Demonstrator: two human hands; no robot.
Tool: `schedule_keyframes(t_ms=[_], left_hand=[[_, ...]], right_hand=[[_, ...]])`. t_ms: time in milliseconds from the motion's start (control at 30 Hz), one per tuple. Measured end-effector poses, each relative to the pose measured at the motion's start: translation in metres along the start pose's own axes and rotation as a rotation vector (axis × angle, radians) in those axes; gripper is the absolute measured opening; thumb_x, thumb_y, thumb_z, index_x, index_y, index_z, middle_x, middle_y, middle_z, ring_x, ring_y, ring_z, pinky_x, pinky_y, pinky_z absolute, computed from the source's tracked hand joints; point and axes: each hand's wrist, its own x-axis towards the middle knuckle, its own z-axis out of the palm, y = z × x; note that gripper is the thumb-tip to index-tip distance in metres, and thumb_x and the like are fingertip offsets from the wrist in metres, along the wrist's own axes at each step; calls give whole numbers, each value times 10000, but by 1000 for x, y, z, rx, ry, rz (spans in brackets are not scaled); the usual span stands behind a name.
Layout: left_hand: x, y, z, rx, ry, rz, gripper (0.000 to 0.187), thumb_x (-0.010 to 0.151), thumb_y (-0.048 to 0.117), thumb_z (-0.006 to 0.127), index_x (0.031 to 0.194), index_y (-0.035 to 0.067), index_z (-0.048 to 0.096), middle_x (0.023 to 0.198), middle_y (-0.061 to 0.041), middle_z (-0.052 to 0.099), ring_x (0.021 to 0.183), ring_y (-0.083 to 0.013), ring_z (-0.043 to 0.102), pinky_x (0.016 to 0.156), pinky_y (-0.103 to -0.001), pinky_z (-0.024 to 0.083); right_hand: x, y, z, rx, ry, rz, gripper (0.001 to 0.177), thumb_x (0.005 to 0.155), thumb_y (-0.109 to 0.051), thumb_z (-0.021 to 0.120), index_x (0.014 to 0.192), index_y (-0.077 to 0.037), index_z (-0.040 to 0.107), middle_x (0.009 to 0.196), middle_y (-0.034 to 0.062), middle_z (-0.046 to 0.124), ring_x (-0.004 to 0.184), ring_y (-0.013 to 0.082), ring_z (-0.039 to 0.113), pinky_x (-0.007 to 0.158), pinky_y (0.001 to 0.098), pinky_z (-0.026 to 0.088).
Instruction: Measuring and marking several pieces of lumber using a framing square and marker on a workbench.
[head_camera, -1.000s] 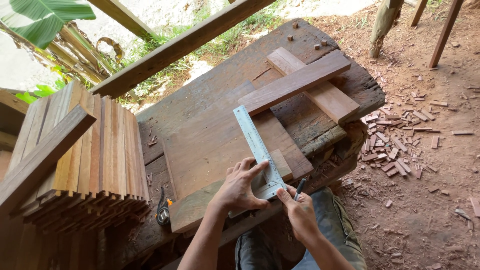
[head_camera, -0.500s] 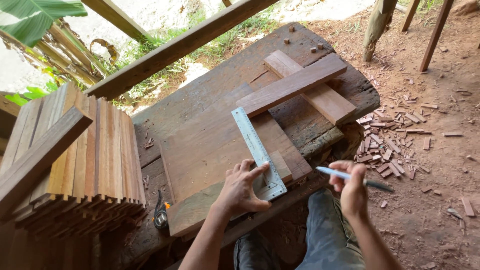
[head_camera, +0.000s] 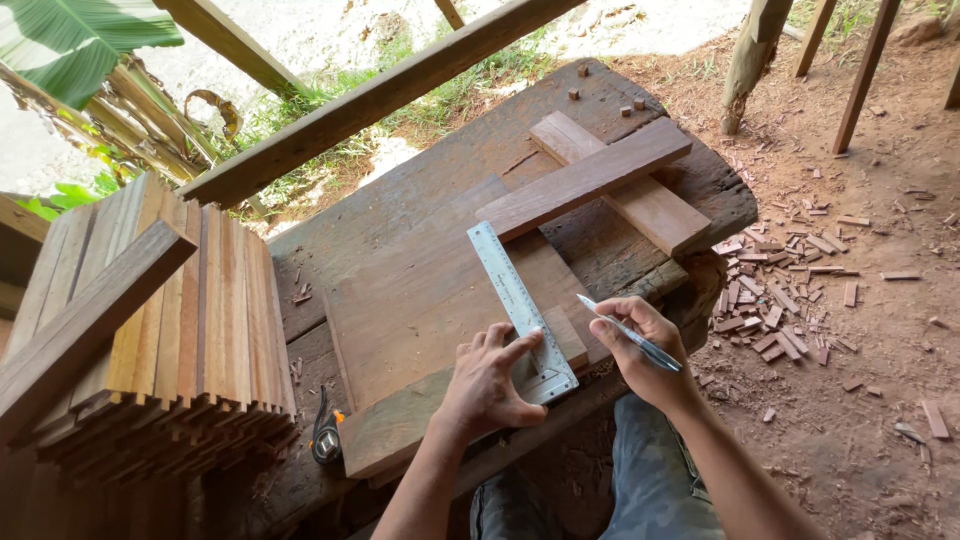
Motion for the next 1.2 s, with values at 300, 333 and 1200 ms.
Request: schedule_keyframes(t_ms=[300, 333, 1200], left_hand=[[6, 1, 1, 49, -91, -56, 1062, 459, 570, 779, 1455, 276, 554, 1401, -143, 506, 1291, -395, 538, 1018, -527, 410], [6, 4, -1, 49, -90, -55, 1062, 459, 570, 779, 1455, 276, 554, 1401, -143, 506, 1291, -395, 538, 1018, -527, 410], [5, 10, -8, 53, -162, -115, 1057, 489, 579, 791, 1473, 298, 524, 1467, -176, 471, 1356, -436, 493, 1059, -540, 387]], right_hand=[[0, -15, -8, 10, -75, 35, 256, 919, -226, 708, 1061, -22, 767, 853, 133, 753, 683, 147, 646, 622, 332, 530], [4, -20, -6, 10, -74, 34, 256, 919, -226, 708, 1061, -22, 767, 853, 133, 753, 683, 147, 646, 622, 332, 530], [47, -39, 12, -483, -432, 53, 212, 926, -251, 635, 1034, -116, 759, 913, 203, 764, 906, 414, 739, 768, 530, 569]])
